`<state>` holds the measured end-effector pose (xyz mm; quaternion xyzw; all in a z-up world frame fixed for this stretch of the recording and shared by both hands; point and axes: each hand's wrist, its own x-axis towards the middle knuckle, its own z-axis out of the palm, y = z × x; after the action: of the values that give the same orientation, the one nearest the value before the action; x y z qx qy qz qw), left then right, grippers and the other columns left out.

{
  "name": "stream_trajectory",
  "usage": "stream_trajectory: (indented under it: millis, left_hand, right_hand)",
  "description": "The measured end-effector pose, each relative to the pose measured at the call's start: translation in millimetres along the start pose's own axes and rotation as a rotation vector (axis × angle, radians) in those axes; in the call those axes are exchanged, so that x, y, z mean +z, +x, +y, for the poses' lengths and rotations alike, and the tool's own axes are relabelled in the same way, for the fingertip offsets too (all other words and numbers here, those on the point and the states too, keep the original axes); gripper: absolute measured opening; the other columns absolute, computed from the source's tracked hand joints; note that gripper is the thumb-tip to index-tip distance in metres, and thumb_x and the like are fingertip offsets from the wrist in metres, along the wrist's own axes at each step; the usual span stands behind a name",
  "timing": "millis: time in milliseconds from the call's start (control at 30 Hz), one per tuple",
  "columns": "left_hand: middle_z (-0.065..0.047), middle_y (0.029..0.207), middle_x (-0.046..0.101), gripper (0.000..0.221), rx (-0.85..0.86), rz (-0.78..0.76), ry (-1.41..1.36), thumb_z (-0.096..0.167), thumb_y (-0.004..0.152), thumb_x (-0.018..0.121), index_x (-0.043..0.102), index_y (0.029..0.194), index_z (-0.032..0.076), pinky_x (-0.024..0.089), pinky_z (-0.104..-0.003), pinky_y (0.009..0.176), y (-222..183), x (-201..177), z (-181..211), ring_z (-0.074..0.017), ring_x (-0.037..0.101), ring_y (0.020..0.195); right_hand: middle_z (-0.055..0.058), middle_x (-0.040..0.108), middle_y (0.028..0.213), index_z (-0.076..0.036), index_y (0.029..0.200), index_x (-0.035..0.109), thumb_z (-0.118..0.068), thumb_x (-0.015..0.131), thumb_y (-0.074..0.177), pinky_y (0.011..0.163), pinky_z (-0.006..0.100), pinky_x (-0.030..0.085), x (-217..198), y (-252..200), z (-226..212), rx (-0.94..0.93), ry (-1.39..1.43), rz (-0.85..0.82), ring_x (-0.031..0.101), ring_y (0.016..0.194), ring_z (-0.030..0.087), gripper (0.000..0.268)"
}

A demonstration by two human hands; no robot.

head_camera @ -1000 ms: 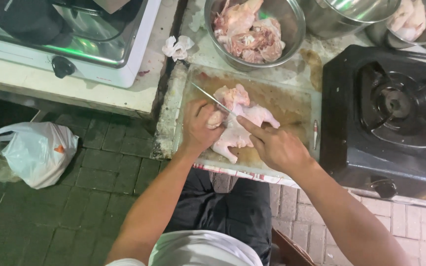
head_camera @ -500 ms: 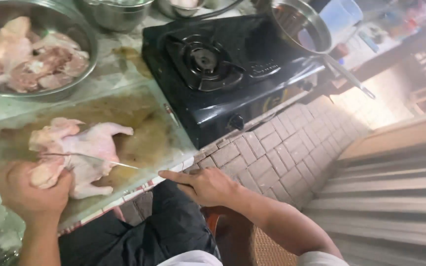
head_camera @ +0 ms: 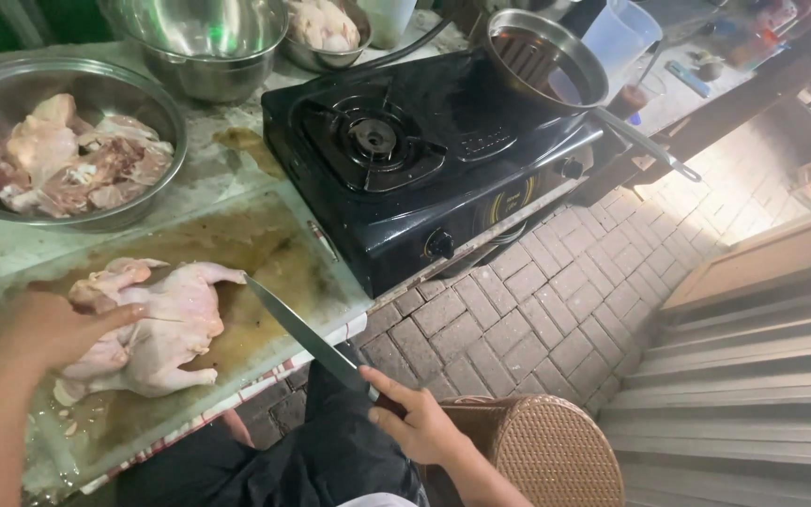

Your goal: The person is butchering and cutting raw chicken pieces on a cutting board using a large knife.

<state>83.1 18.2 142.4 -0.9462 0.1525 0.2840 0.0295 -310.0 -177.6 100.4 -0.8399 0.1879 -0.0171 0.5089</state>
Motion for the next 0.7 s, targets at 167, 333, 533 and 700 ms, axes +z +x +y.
stream_trajectory:
  millis: [167, 333, 533, 700]
  left_hand:
    - [-0.017, 0.119, 0.077, 0.093, 0.098, 0.059, 0.148, 0.087, 0.074, 0.049, 0.085, 0.108, 0.008, 0.05, -0.037, 0.096, 33.3, 14.2, 0.5, -0.0315, 0.071, 0.112]
    - [-0.002, 0.11, 0.082, 0.063, 0.131, 0.163, 0.0, 0.07, 0.077, 0.067, 0.07, 0.122, 0.026, 0.047, -0.041, 0.106, 4.9, 4.6, 11.3, -0.0233, 0.078, 0.094]
    - [-0.01, 0.107, 0.077, 0.047, 0.169, 0.145, -0.217, 0.027, 0.091, 0.068, 0.058, 0.136, 0.024, 0.054, -0.042, 0.074, -44.5, -10.6, 28.5, -0.03, 0.071, 0.085]
    - [0.004, 0.087, 0.08, 0.038, 0.296, 0.257, -0.013, 0.034, 0.094, 0.058, 0.056, 0.132, 0.033, 0.047, -0.035, 0.093, -39.1, 1.8, 32.4, -0.019, 0.073, 0.077]
  right_hand:
    - [0.012, 0.06, 0.138, -0.015, 0.146, 0.044, -0.02, 0.057, 0.097, 0.057, 0.028, 0.046, 13.8, -1.4, 9.3, -0.06, 0.104, 0.051, 0.051, 0.053, 0.01, 0.05]
    - [0.0, 0.054, 0.072, -0.012, 0.15, 0.044, -0.019, 0.057, 0.1, 0.055, 0.029, 0.035, 24.0, 0.0, 17.8, -0.013, 0.173, 0.003, 0.039, 0.055, 0.011, 0.053]
    - [0.0, 0.055, 0.071, -0.01, 0.149, 0.045, -0.019, 0.057, 0.1, 0.058, 0.029, 0.041, 35.1, 2.2, 17.8, -0.124, 0.205, 0.054, 0.047, 0.057, 0.011, 0.051]
    - [0.003, 0.049, 0.07, -0.014, 0.15, 0.044, -0.02, 0.055, 0.102, 0.054, 0.031, 0.035, 49.8, 7.3, 20.2, -0.163, 0.265, 0.099, 0.041, 0.052, 0.015, 0.05]
